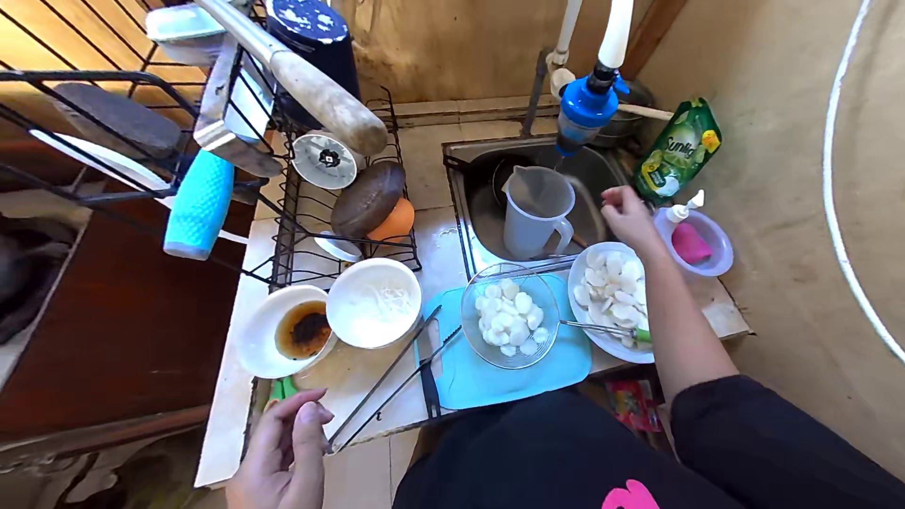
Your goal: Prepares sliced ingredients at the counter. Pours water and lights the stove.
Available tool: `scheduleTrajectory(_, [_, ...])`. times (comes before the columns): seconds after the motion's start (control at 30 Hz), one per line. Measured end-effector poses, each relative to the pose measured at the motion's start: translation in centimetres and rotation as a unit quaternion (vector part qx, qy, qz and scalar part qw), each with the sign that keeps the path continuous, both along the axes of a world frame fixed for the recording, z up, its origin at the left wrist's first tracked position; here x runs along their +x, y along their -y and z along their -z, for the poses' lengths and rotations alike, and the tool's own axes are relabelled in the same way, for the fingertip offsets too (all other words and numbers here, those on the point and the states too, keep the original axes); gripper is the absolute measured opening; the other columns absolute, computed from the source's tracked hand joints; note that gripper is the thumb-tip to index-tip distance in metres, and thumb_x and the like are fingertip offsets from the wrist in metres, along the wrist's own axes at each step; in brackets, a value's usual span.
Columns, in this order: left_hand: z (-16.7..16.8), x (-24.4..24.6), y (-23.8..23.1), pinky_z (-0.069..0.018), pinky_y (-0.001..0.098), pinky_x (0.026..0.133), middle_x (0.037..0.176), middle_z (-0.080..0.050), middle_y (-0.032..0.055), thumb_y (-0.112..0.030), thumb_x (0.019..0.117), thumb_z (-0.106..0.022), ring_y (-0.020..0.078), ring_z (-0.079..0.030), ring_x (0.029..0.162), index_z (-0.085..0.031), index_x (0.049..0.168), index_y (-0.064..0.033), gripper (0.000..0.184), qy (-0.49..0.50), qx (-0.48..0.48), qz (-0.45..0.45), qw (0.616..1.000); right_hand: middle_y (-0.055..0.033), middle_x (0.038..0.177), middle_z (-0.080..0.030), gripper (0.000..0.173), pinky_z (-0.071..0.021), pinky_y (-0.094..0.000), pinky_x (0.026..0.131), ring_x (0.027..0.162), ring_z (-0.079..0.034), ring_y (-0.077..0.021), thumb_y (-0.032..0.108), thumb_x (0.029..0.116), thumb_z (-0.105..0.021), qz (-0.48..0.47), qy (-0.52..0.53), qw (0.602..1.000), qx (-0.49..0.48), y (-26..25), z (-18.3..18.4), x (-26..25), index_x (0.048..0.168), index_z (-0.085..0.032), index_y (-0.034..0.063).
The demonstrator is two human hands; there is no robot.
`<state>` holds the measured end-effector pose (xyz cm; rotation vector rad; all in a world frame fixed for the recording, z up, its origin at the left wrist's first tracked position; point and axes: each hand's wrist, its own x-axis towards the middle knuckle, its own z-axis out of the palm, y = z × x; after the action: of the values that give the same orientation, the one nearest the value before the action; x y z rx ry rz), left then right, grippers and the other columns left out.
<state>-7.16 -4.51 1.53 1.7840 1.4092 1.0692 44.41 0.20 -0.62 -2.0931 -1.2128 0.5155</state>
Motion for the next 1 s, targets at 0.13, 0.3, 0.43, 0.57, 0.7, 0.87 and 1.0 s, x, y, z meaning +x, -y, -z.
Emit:
scheduleTrajectory(0.13, [0.0, -0.3, 0.6, -0.0448, 0.0066, 0.060, 0.082, -0.060, -0.0074, -0.020, 0.1086, -0.042, -0.0129, -0.051, 0.066, -0.058, 0.114, 0.0081, 0.034, -0.005, 0.002, -0.020, 1.000, -0.0329, 0.137, -0.056, 0.069, -0.0402, -0.0701, 0.106, 0.127, -0.054, -0.0516, 0.043, 0.0939, -0.075, -0.050, 0.019, 0.981, -0.187, -3.1, 3.5, 0.2, 0.138, -0.055, -0.0059])
scheduleTrajectory(0.3, [0.0, -0.9, 1.4, -0.0449, 0.0069, 0.061, 0.085, -0.060, -0.0055, -0.019, 0.1082, -0.042, -0.0126, -0.051, 0.068, -0.058, 0.115, 0.0094, 0.034, -0.016, -0.001, -0.043, 0.999, -0.0302, 0.124, -0.065, 0.055, -0.0443, -0.0688, 0.102, 0.118, -0.061, -0.0475, 0.037, 0.0964, -0.073, -0.070, 0.001, 0.978, -0.199, -5.0, 4.2, 3.5, 0.129, -0.063, -0.0053])
scheduleTrajectory(0.43, [0.0, -1.2, 1.9, -0.0457, 0.0078, 0.063, 0.084, -0.060, -0.0054, -0.018, 0.1083, -0.042, -0.0124, -0.052, 0.069, -0.057, 0.113, 0.0109, 0.033, -0.016, -0.008, -0.048, 0.999, -0.0305, 0.116, -0.068, 0.035, -0.0449, -0.0699, 0.100, 0.113, -0.064, -0.0495, 0.020, 0.1084, -0.048, -0.008, 0.078, 0.992, -0.096, -8.3, -1.5, 5.9, 0.119, -0.069, -0.0060])
scheduleTrajectory(0.57, [-0.4, -0.9, 2.4, -0.0464, 0.0087, 0.063, 0.083, -0.061, -0.0040, -0.016, 0.1081, -0.042, -0.0113, -0.052, 0.069, -0.057, 0.113, 0.0117, 0.032, -0.023, -0.013, -0.059, 0.998, -0.0317, 0.128, -0.064, 0.035, -0.0410, -0.0649, 0.108, 0.125, -0.059, -0.0465, 0.016, 0.1054, -0.052, -0.038, 0.128, 0.990, 0.041, -13.6, -5.0, 6.9, 0.129, -0.063, -0.0067])
scheduleTrajectory(0.7, [-0.7, -1.0, 3.3, -0.0458, 0.0078, 0.064, 0.084, -0.061, -0.0029, -0.019, 0.1084, -0.042, -0.0125, -0.052, 0.071, -0.057, 0.112, 0.0122, 0.035, -0.041, -0.024, -0.080, 0.996, -0.0256, 0.136, -0.060, 0.053, -0.0431, -0.0384, 0.113, 0.130, -0.057, -0.0269, 0.016, 0.0940, -0.067, -0.123, 0.085, 0.974, 0.171, -19.7, -2.7, 9.9, 0.139, -0.053, -0.0068])
scheduleTrajectory(0.87, [-1.0, -1.3, 4.1, -0.0452, 0.0080, 0.063, 0.083, -0.061, -0.0007, -0.018, 0.1083, -0.042, -0.0117, -0.052, 0.070, -0.057, 0.112, 0.0138, 0.036, -0.059, -0.038, -0.108, 0.992, -0.0335, 0.137, -0.056, 0.059, -0.0430, -0.0429, 0.112, 0.131, -0.055, -0.0397, 0.025, 0.0974, -0.070, -0.081, 0.193, 0.977, 0.052, -22.9, -4.3, 7.9, 0.140, -0.050, -0.0105])
scheduleTrajectory(1.0, [-0.9, -1.3, 4.4, -0.0443, 0.0075, 0.062, 0.083, -0.061, -0.0003, -0.019, 0.1086, -0.042, -0.0119, -0.051, 0.068, -0.057, 0.114, 0.0135, 0.037, -0.065, -0.043, -0.123, 0.989, -0.0366, 0.138, -0.053, 0.063, -0.0403, -0.0542, 0.113, 0.133, -0.052, -0.0474, 0.032, 0.0980, -0.068, -0.057, 0.251, 0.966, -0.008, -22.0, -6.1, 5.4, 0.138, -0.050, -0.0124])
